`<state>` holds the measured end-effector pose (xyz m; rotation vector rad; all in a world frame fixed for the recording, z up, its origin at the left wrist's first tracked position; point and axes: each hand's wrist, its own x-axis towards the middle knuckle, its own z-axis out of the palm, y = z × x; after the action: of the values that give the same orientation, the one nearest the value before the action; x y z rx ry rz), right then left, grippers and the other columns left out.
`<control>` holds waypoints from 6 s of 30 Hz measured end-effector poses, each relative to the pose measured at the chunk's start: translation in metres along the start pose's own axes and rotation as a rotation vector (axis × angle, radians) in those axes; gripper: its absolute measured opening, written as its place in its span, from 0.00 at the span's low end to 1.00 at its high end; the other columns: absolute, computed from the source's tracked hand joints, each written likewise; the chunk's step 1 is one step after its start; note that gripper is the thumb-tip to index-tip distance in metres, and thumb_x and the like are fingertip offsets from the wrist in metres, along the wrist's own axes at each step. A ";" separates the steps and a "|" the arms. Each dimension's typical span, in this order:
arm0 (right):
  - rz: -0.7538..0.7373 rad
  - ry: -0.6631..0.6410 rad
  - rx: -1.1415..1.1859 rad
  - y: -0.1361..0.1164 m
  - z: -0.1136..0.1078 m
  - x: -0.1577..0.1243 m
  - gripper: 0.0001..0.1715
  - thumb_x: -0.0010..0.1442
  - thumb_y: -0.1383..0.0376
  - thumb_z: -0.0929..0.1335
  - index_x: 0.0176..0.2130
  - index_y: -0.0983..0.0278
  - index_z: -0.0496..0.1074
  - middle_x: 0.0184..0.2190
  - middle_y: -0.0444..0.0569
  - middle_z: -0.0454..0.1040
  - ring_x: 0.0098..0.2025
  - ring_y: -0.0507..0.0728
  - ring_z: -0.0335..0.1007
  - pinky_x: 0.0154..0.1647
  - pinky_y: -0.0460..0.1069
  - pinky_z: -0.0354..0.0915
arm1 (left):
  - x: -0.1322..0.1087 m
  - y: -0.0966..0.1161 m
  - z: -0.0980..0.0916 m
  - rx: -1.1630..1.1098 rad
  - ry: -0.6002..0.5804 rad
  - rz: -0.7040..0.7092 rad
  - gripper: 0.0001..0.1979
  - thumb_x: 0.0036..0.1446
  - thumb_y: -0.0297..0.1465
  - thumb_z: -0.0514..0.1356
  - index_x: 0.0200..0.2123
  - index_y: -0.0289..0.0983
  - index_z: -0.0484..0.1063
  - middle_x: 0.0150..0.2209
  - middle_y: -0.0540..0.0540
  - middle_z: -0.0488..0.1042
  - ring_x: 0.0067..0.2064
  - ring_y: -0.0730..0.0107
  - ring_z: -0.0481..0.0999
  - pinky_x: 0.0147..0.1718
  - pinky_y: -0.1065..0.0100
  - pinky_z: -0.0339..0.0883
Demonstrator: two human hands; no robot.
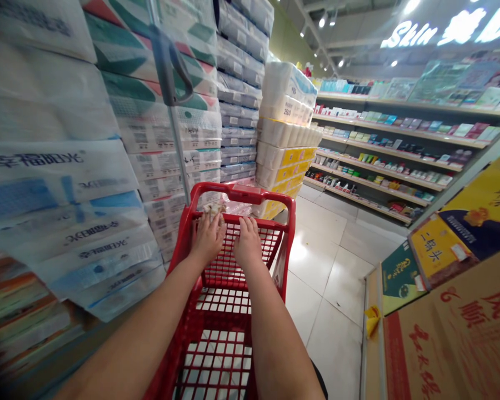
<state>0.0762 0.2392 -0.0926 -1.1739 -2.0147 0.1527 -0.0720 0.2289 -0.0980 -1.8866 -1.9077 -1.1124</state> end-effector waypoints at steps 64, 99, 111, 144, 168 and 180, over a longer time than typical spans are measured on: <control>0.009 -0.031 0.008 -0.002 0.001 0.002 0.38 0.53 0.74 0.61 0.63 0.71 0.58 0.65 0.56 0.55 0.69 0.60 0.39 0.67 0.59 0.50 | -0.005 0.009 -0.009 0.203 -0.035 0.129 0.26 0.65 0.37 0.46 0.60 0.29 0.63 0.64 0.32 0.58 0.67 0.49 0.54 0.63 0.47 0.50; 0.010 -0.035 0.024 0.000 -0.002 0.003 0.38 0.54 0.74 0.61 0.64 0.68 0.57 0.65 0.55 0.56 0.69 0.60 0.39 0.67 0.59 0.50 | -0.002 0.009 -0.010 0.135 0.063 0.103 0.19 0.64 0.27 0.46 0.55 0.35 0.66 0.65 0.38 0.58 0.65 0.56 0.57 0.61 0.52 0.57; 0.022 -0.032 0.026 -0.002 -0.001 0.003 0.39 0.53 0.74 0.61 0.64 0.68 0.57 0.65 0.54 0.55 0.69 0.60 0.39 0.68 0.59 0.49 | -0.006 0.011 -0.015 0.187 -0.054 0.196 0.26 0.62 0.30 0.49 0.63 0.44 0.59 0.66 0.43 0.56 0.65 0.51 0.55 0.61 0.48 0.53; 0.021 -0.033 0.030 -0.002 0.001 0.003 0.38 0.54 0.74 0.61 0.64 0.67 0.57 0.65 0.56 0.55 0.69 0.60 0.38 0.67 0.61 0.51 | -0.003 0.002 -0.013 0.259 -0.075 0.130 0.31 0.56 0.23 0.47 0.64 0.35 0.59 0.69 0.44 0.50 0.69 0.52 0.44 0.64 0.48 0.46; 0.020 -0.030 0.040 -0.004 0.000 0.003 0.38 0.53 0.75 0.61 0.64 0.68 0.57 0.65 0.55 0.55 0.69 0.60 0.38 0.67 0.59 0.50 | -0.003 0.006 -0.010 0.213 -0.159 0.200 0.30 0.56 0.21 0.46 0.63 0.29 0.56 0.69 0.38 0.45 0.69 0.56 0.46 0.65 0.53 0.48; 0.018 -0.028 0.025 -0.004 0.001 0.004 0.38 0.53 0.75 0.61 0.63 0.70 0.58 0.65 0.56 0.55 0.69 0.60 0.38 0.67 0.59 0.51 | -0.002 0.004 -0.011 0.228 -0.171 0.235 0.30 0.57 0.22 0.47 0.63 0.32 0.57 0.69 0.41 0.46 0.69 0.57 0.48 0.65 0.54 0.48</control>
<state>0.0721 0.2404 -0.0892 -1.1804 -2.0208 0.2042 -0.0717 0.2195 -0.0907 -2.0620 -1.7502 -0.6547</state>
